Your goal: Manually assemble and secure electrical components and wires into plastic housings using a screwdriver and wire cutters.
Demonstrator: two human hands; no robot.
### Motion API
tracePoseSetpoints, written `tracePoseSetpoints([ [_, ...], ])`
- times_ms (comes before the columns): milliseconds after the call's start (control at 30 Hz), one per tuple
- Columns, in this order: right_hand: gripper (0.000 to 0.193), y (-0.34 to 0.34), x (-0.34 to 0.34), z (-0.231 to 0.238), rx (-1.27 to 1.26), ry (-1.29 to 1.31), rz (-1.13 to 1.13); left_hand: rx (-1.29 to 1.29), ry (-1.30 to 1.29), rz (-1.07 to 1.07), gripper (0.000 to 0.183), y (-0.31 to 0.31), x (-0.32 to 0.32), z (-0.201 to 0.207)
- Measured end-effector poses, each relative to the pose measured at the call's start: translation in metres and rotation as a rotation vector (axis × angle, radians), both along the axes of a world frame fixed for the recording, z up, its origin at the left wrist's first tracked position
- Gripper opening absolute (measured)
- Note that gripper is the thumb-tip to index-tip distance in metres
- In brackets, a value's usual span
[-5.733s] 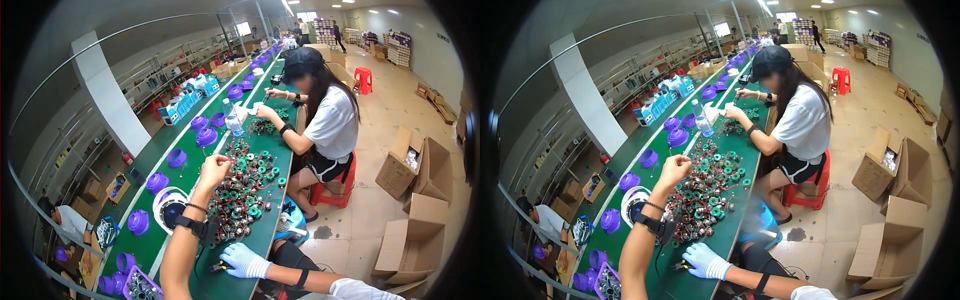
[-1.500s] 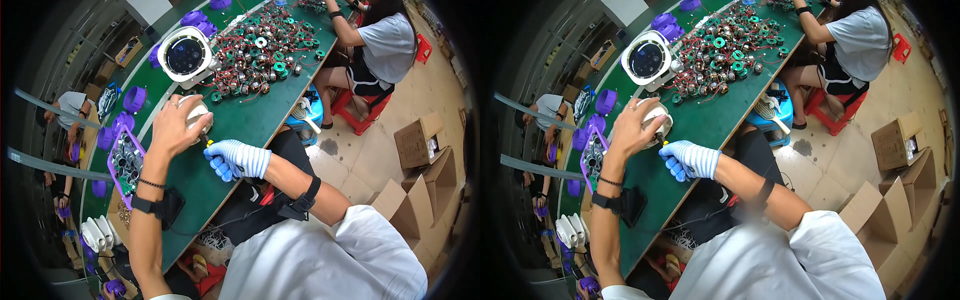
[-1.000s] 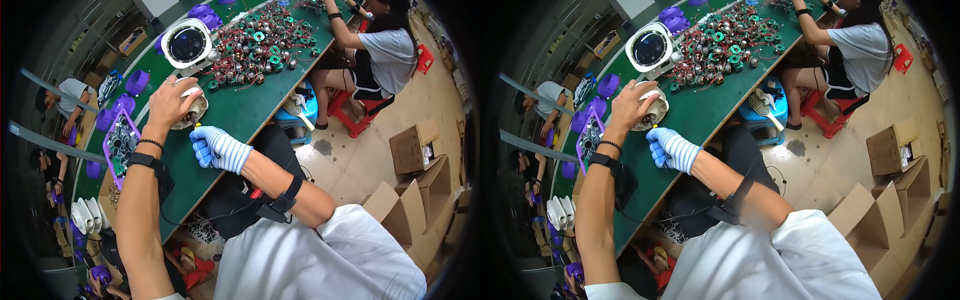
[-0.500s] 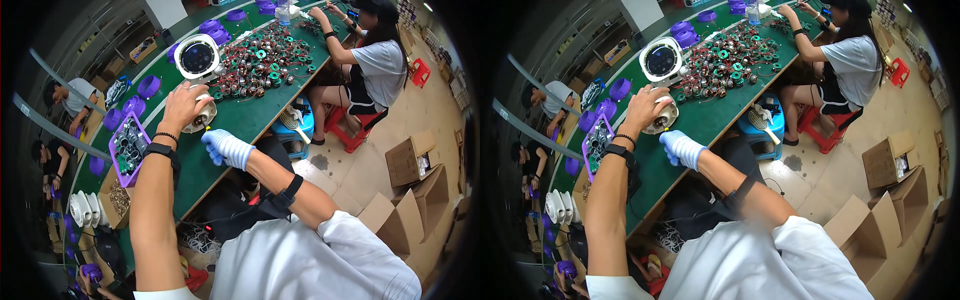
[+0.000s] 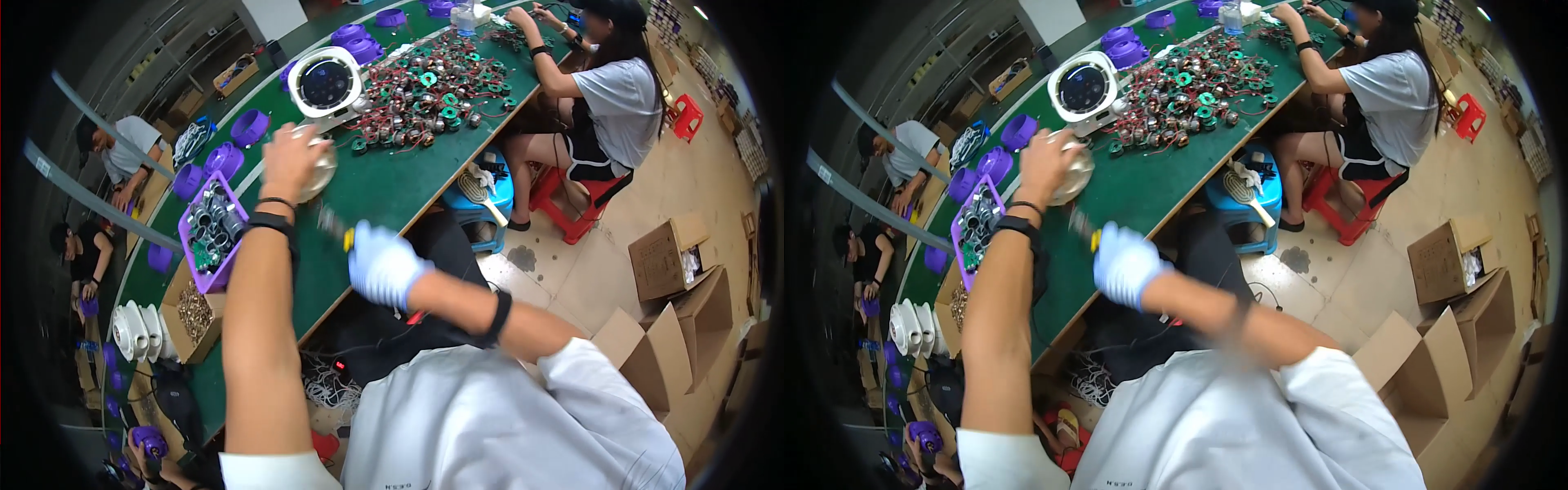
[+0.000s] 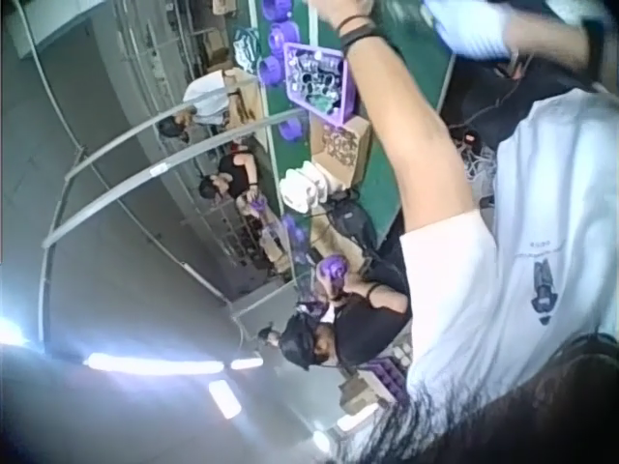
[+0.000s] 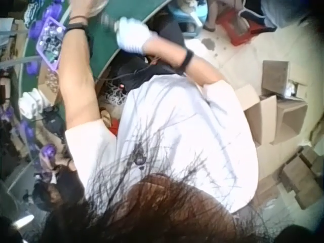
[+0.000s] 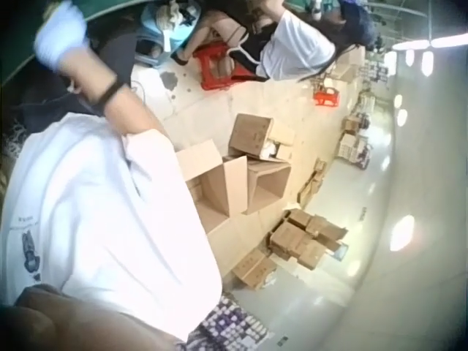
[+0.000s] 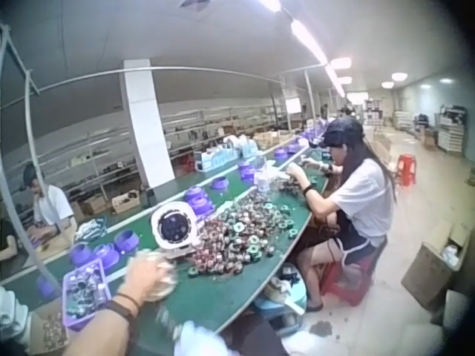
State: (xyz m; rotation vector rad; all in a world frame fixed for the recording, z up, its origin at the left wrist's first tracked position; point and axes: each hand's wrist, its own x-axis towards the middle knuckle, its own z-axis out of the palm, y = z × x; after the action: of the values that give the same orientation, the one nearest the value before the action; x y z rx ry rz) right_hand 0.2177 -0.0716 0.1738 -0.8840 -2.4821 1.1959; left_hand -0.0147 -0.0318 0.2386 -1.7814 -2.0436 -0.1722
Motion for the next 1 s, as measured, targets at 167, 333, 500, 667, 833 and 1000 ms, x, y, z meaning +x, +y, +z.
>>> tracePoseSetpoints([
  [167,0.033,0.003,0.06,-0.016,-0.174,0.124,-0.326,-0.087,-0.11,0.096,0.05,-0.031,-0.066,0.01],
  [333,0.026,0.065,0.081,-0.005,-0.11,0.334,-0.209,-0.044,-0.1,0.068,0.074,-0.037,-0.085,-0.009],
  [500,0.022,0.084,0.067,-0.007,-0.125,0.487,-0.079,-0.071,-0.199,0.132,0.078,-0.038,-0.068,0.01],
  [667,0.027,0.109,0.033,-0.014,0.243,0.518,-0.074,0.01,-0.576,0.202,0.061,-0.034,-0.102,0.02],
  [833,0.037,0.117,0.012,-0.025,0.44,0.413,-0.079,0.091,-0.923,0.543,0.069,-0.033,-0.215,0.018],
  [1000,0.04,0.117,0.005,-0.025,0.48,0.348,-0.123,0.389,-1.408,0.702,0.063,0.009,-0.266,0.004],
])
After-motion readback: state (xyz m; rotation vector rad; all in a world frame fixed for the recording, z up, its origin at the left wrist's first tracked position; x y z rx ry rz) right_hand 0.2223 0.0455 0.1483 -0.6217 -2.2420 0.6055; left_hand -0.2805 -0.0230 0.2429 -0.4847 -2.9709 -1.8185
